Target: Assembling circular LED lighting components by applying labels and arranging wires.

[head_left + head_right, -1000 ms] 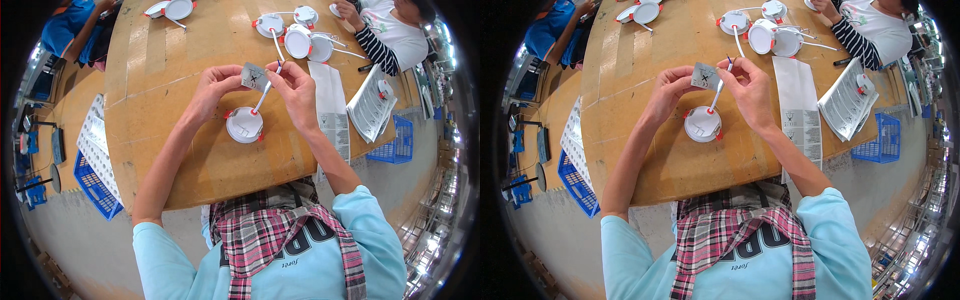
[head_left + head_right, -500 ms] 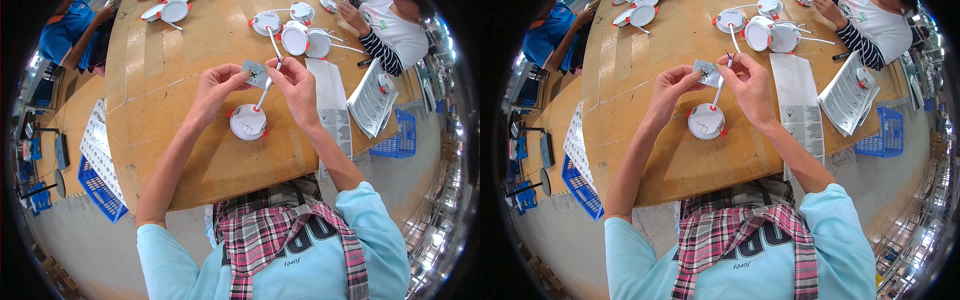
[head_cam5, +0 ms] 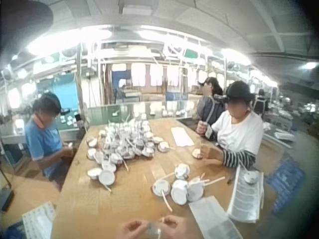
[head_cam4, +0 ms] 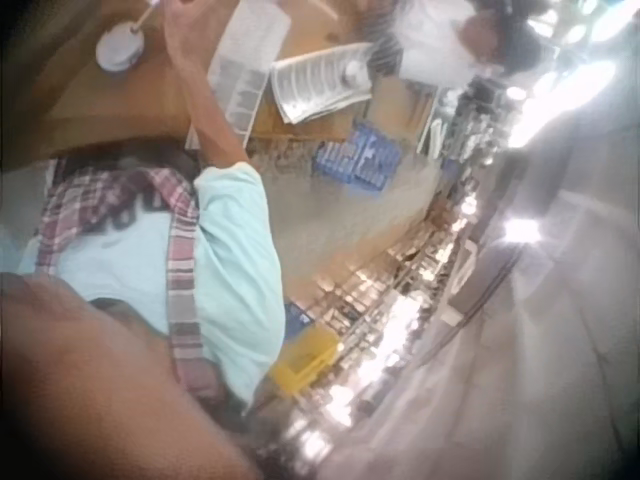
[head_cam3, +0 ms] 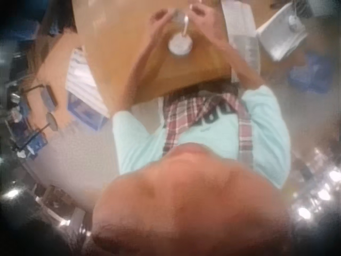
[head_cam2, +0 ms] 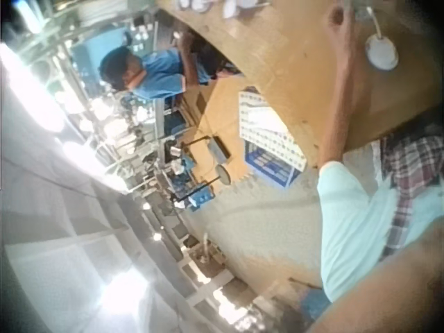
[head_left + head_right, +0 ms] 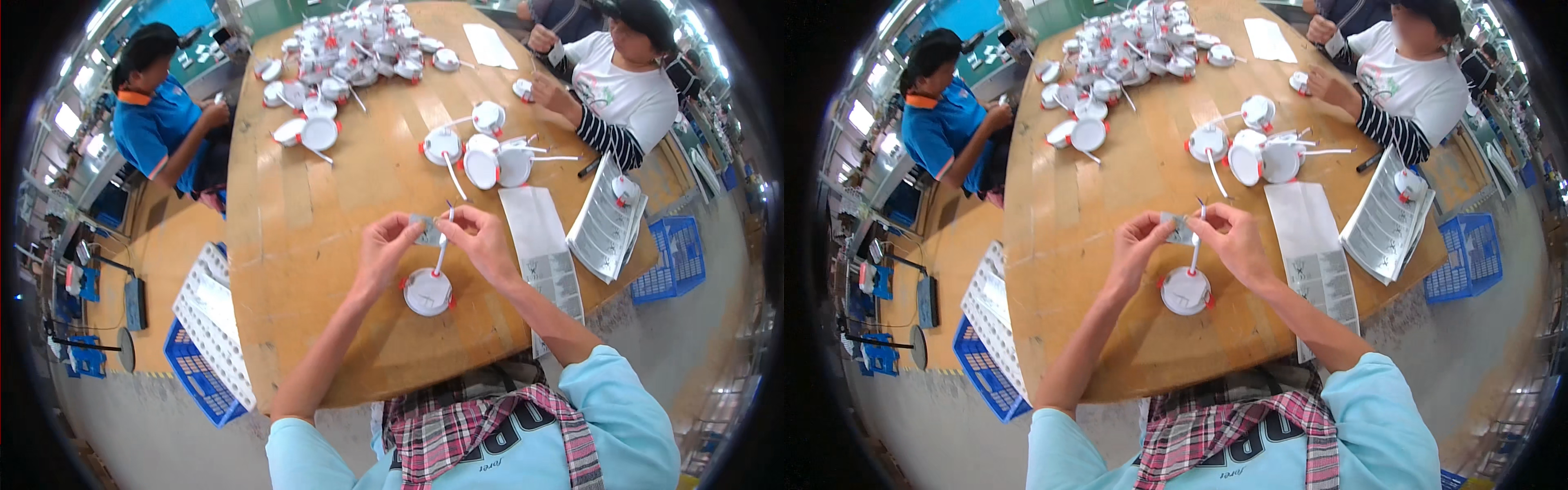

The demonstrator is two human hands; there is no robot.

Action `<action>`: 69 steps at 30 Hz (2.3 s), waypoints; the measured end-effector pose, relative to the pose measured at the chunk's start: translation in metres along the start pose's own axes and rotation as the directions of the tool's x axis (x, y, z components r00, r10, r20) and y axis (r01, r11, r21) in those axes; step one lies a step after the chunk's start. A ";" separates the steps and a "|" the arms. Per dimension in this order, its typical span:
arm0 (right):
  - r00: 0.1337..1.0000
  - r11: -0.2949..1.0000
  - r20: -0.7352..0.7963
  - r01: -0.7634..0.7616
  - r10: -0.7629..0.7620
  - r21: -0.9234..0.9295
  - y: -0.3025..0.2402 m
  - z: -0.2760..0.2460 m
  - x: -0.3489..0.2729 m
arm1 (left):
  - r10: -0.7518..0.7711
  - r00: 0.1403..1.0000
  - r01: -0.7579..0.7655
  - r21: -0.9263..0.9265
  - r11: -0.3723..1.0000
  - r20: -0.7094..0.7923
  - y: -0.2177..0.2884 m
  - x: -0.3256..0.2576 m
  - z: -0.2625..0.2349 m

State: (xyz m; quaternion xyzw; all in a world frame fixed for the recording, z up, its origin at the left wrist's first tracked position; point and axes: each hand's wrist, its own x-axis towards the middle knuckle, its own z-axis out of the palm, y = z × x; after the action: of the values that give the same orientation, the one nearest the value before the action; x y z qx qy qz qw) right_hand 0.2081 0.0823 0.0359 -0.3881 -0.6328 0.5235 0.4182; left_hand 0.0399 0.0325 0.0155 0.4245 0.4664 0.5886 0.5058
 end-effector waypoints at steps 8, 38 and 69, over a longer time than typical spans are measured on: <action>0.999 0.992 0.039 -0.003 0.009 -0.130 -0.019 -0.001 -0.002 | 0.001 0.999 -0.001 0.010 1.000 -0.032 0.012 -0.011 0.006; 0.988 0.988 0.148 -0.021 0.044 -0.154 -0.017 -0.010 -0.006 | 0.006 0.995 -0.004 0.020 1.000 -0.104 0.011 -0.016 0.006; 0.991 0.996 0.098 -0.089 0.090 -0.011 -0.002 -0.011 -0.001 | -0.020 0.985 0.023 0.021 1.000 -0.172 0.012 -0.013 -0.005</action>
State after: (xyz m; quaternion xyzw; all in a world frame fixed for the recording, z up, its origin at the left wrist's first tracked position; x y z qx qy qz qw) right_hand 0.2184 0.0848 0.0387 -0.3912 -0.6365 0.5580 0.3613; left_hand 0.0347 0.0183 0.0259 0.3728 0.5195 0.6121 0.4652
